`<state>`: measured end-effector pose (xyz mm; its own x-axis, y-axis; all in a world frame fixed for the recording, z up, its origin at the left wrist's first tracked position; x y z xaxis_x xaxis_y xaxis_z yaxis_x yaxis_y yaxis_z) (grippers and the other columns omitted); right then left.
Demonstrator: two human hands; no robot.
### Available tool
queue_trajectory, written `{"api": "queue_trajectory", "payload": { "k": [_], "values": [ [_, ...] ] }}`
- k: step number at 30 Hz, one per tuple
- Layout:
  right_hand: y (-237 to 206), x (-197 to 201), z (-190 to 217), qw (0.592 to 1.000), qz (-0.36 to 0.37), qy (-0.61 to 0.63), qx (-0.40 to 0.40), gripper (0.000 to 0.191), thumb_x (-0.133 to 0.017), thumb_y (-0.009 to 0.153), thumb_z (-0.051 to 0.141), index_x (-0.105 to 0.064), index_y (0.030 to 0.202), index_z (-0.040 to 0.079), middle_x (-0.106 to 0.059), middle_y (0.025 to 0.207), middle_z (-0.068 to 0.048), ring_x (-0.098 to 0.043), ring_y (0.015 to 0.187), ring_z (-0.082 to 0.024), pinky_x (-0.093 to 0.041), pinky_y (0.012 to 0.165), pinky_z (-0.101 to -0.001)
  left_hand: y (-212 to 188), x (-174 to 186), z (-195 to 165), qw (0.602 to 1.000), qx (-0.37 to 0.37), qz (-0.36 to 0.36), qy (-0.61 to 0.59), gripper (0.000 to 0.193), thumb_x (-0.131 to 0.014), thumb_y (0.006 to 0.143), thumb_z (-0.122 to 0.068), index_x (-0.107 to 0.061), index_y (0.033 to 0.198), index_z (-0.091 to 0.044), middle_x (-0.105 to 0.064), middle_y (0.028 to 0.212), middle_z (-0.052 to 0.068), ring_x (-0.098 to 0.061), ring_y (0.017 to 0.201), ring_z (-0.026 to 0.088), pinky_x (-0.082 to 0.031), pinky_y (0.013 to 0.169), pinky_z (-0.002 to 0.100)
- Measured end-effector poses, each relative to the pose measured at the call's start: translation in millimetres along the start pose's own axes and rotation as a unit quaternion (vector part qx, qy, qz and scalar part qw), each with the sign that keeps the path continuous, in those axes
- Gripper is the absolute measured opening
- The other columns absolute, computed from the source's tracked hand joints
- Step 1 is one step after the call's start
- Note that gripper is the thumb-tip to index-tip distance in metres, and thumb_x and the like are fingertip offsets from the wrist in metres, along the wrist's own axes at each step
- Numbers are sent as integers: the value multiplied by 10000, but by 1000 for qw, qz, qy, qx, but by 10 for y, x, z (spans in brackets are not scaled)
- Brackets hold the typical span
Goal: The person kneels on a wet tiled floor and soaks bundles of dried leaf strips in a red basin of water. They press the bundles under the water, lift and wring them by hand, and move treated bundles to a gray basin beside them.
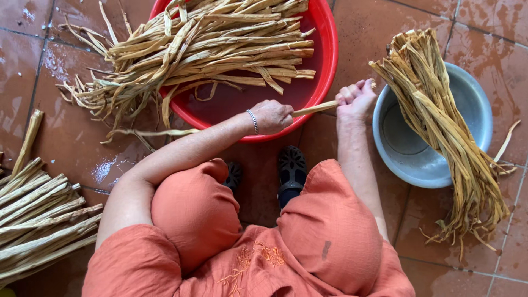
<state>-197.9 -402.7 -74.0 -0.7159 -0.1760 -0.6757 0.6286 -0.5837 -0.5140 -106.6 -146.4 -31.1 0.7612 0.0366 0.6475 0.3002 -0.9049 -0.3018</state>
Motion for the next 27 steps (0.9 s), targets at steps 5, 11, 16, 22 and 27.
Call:
{"api": "queue_trajectory", "payload": {
  "k": [5,11,16,22,27],
  "values": [
    [38,46,298,999,-23,-5,49,420,-466,1093,450,-543,805,154,-239,559,49,-180,455,-120,-184,451,-320,-141,171,-132,999,9,1,31,317,-488,933,-323,-697,1042,-111,-721,839,218,-683,840,448,-524,800,575],
    [137,220,551,994,-53,-26,95,401,-487,1077,445,-533,798,161,-239,547,55,-190,443,-112,-184,438,-316,-364,248,-148,998,-22,-30,47,272,-502,938,-301,-673,990,-96,-705,800,223,-679,810,455,-523,777,583],
    [218,415,864,989,-66,-17,128,413,-452,1085,466,-539,824,157,-242,548,68,-201,432,-105,-189,436,-313,-564,310,-150,997,-20,-21,67,238,-502,951,-282,-649,981,-97,-695,761,215,-674,765,450,-523,737,578],
    [208,560,1156,981,-110,2,160,413,-426,1081,462,-526,812,164,-268,543,56,-213,415,-113,-176,413,-306,-776,391,-130,994,-24,-24,101,220,-516,961,-282,-639,967,-99,-705,744,178,-690,734,411,-530,677,550],
    [190,624,1224,977,-122,-8,174,397,-432,1085,433,-523,813,158,-281,550,53,-221,417,-115,-185,412,-304,-912,384,-92,990,-63,-54,118,220,-534,962,-284,-629,935,-88,-718,777,149,-692,736,401,-534,648,538]
  ]
}}
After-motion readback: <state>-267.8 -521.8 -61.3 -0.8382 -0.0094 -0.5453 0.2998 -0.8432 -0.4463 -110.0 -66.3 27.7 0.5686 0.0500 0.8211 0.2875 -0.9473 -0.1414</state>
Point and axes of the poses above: each hand's wrist, its own y-axis towards the middle knuckle, its own x-axis out of the back of the hand, z = x × y, the point moved 1 cm from there along y, towards the middle knuckle
